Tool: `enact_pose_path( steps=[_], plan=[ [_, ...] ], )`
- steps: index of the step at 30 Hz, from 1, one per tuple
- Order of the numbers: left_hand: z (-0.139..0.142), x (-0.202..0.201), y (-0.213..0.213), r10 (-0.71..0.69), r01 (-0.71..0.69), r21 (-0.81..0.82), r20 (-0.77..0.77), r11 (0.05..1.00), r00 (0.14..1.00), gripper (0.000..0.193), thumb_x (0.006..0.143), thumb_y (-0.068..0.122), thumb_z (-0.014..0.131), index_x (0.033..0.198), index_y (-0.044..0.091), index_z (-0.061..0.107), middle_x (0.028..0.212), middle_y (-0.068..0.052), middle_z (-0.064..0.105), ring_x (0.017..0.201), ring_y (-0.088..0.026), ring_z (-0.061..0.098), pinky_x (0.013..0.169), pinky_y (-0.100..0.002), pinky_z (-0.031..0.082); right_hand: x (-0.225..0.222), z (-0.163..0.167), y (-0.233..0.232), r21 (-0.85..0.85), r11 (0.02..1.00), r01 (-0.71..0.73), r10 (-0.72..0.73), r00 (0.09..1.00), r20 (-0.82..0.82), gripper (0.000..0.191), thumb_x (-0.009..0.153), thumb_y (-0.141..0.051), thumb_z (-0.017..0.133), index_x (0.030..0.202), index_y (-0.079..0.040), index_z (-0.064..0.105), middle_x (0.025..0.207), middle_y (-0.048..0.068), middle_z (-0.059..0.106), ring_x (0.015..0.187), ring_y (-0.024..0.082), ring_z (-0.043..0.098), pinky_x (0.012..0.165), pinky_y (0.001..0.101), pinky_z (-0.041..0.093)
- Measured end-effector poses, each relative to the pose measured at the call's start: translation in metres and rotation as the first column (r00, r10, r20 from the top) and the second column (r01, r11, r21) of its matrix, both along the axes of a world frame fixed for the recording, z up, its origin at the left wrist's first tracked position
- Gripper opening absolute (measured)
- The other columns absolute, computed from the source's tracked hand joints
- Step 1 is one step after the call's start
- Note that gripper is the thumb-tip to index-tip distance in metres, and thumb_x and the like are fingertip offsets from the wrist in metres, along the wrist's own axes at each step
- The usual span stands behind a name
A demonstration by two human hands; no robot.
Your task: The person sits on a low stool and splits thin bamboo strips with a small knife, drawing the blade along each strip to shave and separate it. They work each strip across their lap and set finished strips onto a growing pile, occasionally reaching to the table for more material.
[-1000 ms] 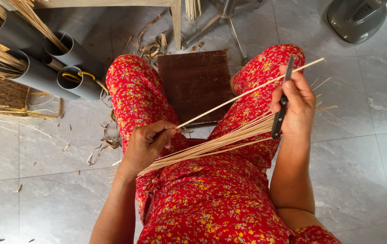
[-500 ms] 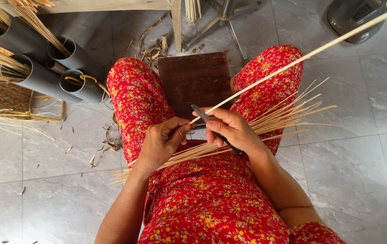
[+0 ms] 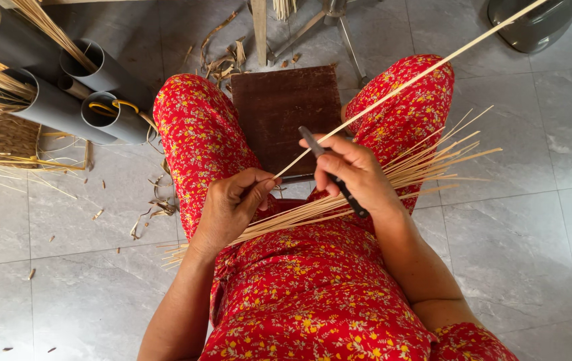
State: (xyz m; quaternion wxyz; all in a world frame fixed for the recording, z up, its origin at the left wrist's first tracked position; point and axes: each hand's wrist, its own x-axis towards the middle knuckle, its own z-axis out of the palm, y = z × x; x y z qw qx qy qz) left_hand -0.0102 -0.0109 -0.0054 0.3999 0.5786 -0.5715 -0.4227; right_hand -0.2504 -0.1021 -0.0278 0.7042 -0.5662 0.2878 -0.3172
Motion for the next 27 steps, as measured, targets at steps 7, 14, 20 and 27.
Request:
enact_pose_path(
  steps=[7, 14, 20, 27],
  plan=[
    [0.001, 0.000, 0.000, -0.019, 0.019, -0.029, 0.009, 0.999, 1.000, 0.014, 0.100, 0.014, 0.066, 0.102, 0.004, 0.076, 0.066, -0.001, 0.067, 0.061, -0.004, 0.062, 0.054, -0.023, 0.050, -0.008, 0.007, 0.001, -0.012, 0.999, 0.037, -0.037, 0.999, 0.009, 0.033, 0.109, -0.012, 0.053, 0.140, 0.000, 0.058, 0.072, 0.006, 0.063, 0.058, 0.006, 0.053, 0.054, 0.0194, 0.044],
    [0.002, 0.002, 0.001, 0.021, -0.020, -0.033, 0.016, 0.999, 1.000, 0.013, 0.099, 0.013, 0.067, 0.101, 0.003, 0.076, 0.069, 0.000, 0.070, 0.059, -0.004, 0.063, 0.051, -0.024, 0.049, -0.006, 0.009, 0.005, 0.005, 1.000, 0.026, -0.026, 1.000, 0.003, 0.037, 0.107, -0.016, 0.053, 0.140, -0.002, 0.055, 0.070, 0.005, 0.063, 0.053, 0.007, 0.053, 0.049, 0.0191, 0.043],
    [0.002, 0.003, 0.002, 0.011, -0.010, -0.032, 0.025, 0.999, 1.000, 0.013, 0.099, 0.013, 0.068, 0.100, 0.004, 0.076, 0.067, 0.000, 0.069, 0.058, -0.005, 0.062, 0.050, -0.024, 0.049, -0.020, 0.007, -0.004, -0.051, 0.968, 0.244, -0.239, 0.967, 0.083, 0.032, 0.112, -0.015, 0.054, 0.140, 0.000, 0.060, 0.072, 0.005, 0.061, 0.057, 0.007, 0.051, 0.054, 0.0201, 0.042],
    [0.001, 0.001, -0.001, 0.011, -0.011, -0.023, 0.010, 1.000, 1.000, 0.013, 0.099, 0.013, 0.067, 0.101, 0.004, 0.076, 0.067, -0.001, 0.069, 0.060, -0.005, 0.063, 0.051, -0.024, 0.050, 0.006, -0.001, 0.010, -0.065, 0.997, -0.047, 0.041, 0.996, -0.082, 0.036, 0.107, -0.015, 0.050, 0.140, -0.003, 0.055, 0.072, 0.006, 0.067, 0.052, 0.007, 0.057, 0.045, 0.0207, 0.047]
  ],
)
